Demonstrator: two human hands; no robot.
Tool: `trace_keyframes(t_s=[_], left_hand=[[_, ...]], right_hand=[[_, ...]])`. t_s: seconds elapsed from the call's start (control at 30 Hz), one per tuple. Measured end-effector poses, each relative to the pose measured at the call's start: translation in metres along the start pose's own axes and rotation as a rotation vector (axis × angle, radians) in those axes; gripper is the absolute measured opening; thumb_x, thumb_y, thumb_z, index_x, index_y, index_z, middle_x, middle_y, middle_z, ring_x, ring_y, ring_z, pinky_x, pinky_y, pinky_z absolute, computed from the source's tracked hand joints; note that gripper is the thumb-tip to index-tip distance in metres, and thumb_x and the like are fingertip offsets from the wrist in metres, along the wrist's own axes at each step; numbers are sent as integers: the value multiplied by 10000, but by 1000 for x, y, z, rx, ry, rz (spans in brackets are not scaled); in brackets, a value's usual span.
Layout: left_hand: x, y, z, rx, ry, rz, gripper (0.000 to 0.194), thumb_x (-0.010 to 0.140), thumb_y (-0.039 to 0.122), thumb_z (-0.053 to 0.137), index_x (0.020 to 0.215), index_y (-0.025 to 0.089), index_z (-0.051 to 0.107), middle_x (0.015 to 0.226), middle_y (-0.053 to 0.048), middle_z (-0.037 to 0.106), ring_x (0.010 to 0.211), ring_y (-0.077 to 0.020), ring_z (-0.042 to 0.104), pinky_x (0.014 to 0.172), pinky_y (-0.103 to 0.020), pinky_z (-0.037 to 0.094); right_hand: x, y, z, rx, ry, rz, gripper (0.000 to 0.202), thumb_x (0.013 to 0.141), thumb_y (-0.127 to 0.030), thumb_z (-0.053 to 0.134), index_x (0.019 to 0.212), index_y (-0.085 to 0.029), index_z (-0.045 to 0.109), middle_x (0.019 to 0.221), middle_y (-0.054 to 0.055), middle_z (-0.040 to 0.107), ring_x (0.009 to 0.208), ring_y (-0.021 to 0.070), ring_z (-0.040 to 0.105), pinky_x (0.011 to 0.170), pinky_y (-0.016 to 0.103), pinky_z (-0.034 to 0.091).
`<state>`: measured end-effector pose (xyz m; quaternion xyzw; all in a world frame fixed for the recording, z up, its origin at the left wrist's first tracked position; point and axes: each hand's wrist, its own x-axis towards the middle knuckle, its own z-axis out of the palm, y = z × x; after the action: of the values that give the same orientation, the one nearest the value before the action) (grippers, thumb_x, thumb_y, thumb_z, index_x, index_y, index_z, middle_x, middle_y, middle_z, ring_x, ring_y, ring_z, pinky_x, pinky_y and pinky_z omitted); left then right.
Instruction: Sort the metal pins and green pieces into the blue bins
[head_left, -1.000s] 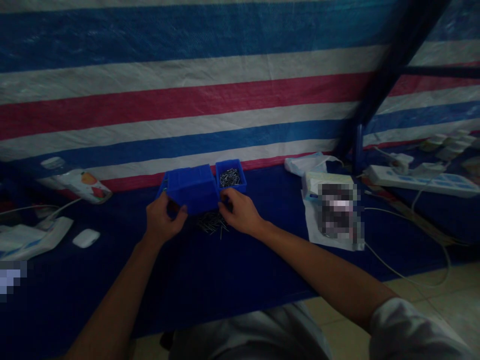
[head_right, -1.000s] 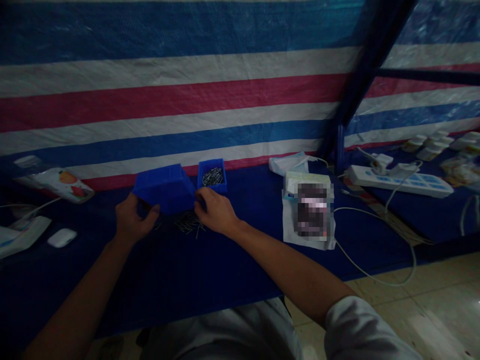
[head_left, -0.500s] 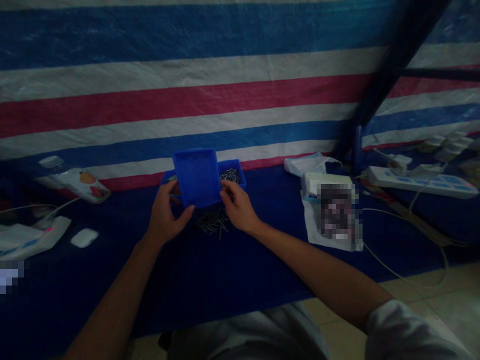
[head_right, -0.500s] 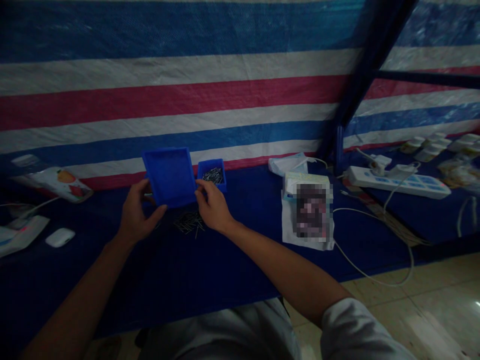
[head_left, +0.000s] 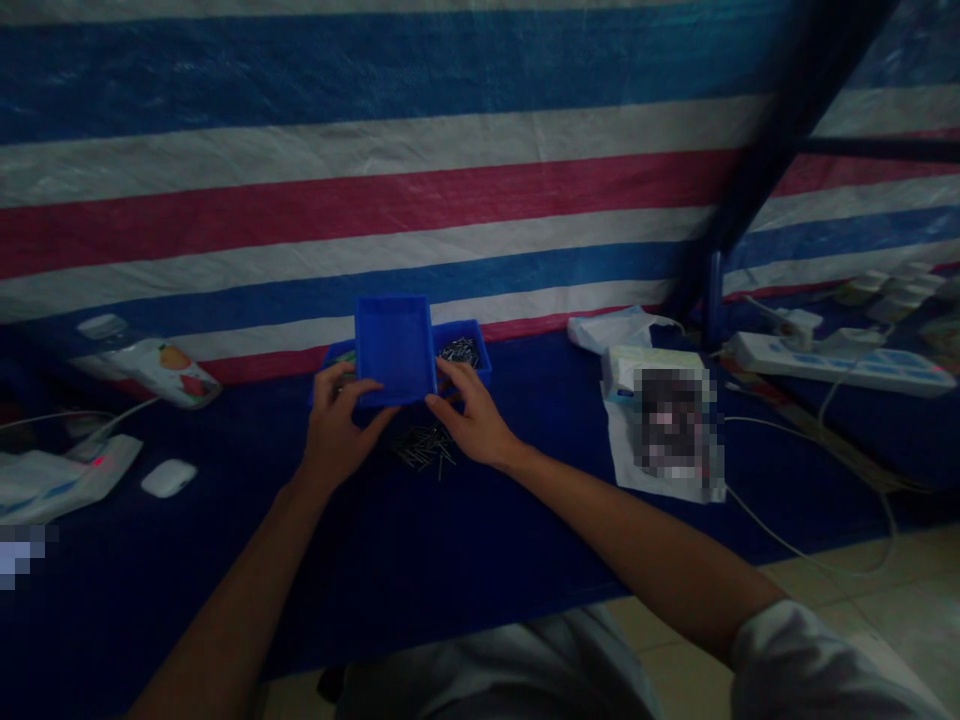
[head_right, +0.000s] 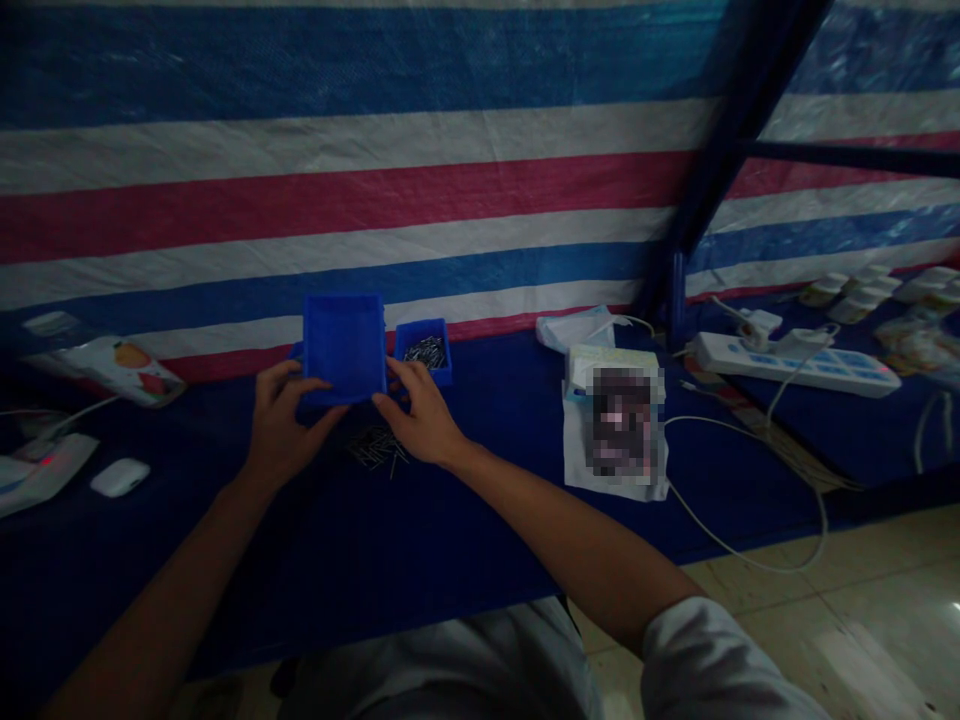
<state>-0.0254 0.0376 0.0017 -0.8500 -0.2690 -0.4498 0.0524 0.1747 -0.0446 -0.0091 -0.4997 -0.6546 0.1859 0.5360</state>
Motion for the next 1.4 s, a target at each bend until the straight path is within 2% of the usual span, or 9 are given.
trace_keyframes(t_s=[0.07,0.17,0.3,0.43,0.63,0.8,0.97,1.23,1.4], left_hand=[[1,1,1,16,53,-30,193,819,321,705,956,219,615,1192,-84,501,1088,-260,569,933,-472,508],[2,3,2,35,107,-53,164,820,313,704,917,201,634,1177,-86,545,1075,-242,590,933,-427,505],[6,2,3,64,132,-142,182,814,332,709,906,182,662,1167,-98,600,1091,-246,604,959,-396,486],[12,-3,3,118,97,-283,230,798,390,713,894,183,685,1119,-98,643,1064,-257,622,956,-394,479],[18,-12,10,162,14,-357,254,806,422,684,904,188,688,1139,-104,657,1082,-265,624,956,-391,468],[23,-17,16,194,-72,-370,282,833,448,647,945,190,679,1135,-118,679,1122,-289,609,997,-432,423],[26,-12,20,177,-123,-378,306,844,456,628,939,171,686,1173,-139,677,1144,-319,594,1011,-463,391],[30,-2,22,318,-273,-376,296,857,455,624,964,188,693,1121,-128,701,1096,-327,613,944,-472,409],[33,-2,19,354,-362,-346,289,876,463,595,974,211,697,1153,-118,693,1169,-316,576,978,-482,382]], right_hand=[[0,0,-1,-119,4,-54,500,952,-371,483,1429,-248,402,1304,91,537,1179,198,504,1011,409,434],[0,0,-3,-366,39,-82,452,962,-400,453,1383,-239,482,1302,60,577,1291,216,413,1095,419,339],[1,2,-6,-608,9,-32,478,972,-422,404,1402,-223,468,1432,60,499,1410,271,259,1079,472,317],[1,5,-6,-740,-59,-8,486,951,-325,418,1418,-190,441,1485,102,437,1453,307,162,1076,549,257],[2,11,-5,-743,-2,45,429,919,-245,440,1341,-234,511,1382,89,529,1419,291,234,1099,602,164],[2,16,-7,-720,-5,58,388,907,-222,455,1277,-256,566,1337,64,558,1378,304,279,1081,576,202],[2,14,-9,-739,0,77,389,906,-220,472,1276,-279,578,1308,69,562,1357,344,272,1050,558,231],[4,15,-13,-776,34,75,335,922,-198,472,1197,-300,633,1162,59,628,1271,313,364,1006,529,263],[5,16,-16,-796,34,78,307,938,-218,467,1168,-299,651,1138,60,641,1248,311,384,972,509,284]])
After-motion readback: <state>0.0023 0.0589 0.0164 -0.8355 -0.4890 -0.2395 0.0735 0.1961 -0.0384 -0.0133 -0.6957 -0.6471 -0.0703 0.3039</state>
